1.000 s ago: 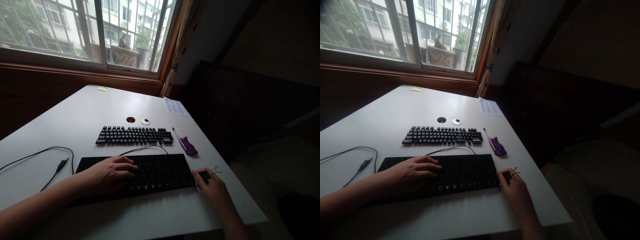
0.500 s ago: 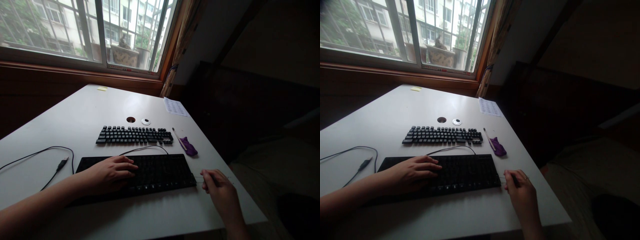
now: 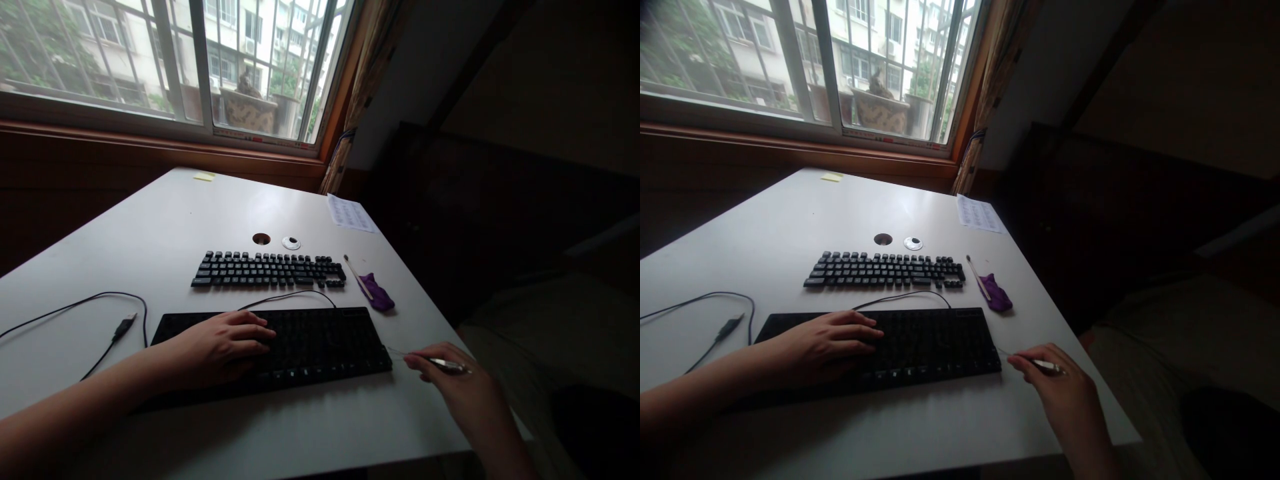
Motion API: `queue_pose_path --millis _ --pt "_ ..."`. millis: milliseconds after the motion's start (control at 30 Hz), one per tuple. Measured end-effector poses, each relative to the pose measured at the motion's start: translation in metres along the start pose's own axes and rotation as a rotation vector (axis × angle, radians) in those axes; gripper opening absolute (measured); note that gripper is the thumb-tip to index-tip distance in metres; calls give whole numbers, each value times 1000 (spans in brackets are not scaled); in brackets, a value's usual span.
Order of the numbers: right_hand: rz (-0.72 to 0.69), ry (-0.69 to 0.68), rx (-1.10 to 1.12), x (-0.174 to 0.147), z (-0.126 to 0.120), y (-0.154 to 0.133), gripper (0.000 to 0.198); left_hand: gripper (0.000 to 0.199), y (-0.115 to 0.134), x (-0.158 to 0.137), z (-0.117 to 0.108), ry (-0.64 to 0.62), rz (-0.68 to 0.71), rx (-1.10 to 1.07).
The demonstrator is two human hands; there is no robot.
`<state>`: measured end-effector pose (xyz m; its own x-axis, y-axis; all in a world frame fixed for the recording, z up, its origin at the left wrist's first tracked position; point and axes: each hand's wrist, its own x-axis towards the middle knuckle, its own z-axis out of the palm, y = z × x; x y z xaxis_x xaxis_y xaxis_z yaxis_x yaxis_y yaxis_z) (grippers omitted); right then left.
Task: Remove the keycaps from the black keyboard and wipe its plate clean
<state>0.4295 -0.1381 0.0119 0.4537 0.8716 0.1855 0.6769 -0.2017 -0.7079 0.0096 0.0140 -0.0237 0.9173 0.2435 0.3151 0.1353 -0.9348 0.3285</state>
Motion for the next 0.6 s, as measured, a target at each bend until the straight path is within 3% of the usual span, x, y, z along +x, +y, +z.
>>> queue_pose_path --millis 100,333,600 --pt "-107 -85 16 7 -7 1 37 38 0 1 0 16 5 -19" --pt "-168 -278 -11 16 -18 0 34 38 -1 0 -1 28 17 -34" --pt "-326 -279 -84 4 -14 4 33 41 -2 -1 1 -4 15 -12"
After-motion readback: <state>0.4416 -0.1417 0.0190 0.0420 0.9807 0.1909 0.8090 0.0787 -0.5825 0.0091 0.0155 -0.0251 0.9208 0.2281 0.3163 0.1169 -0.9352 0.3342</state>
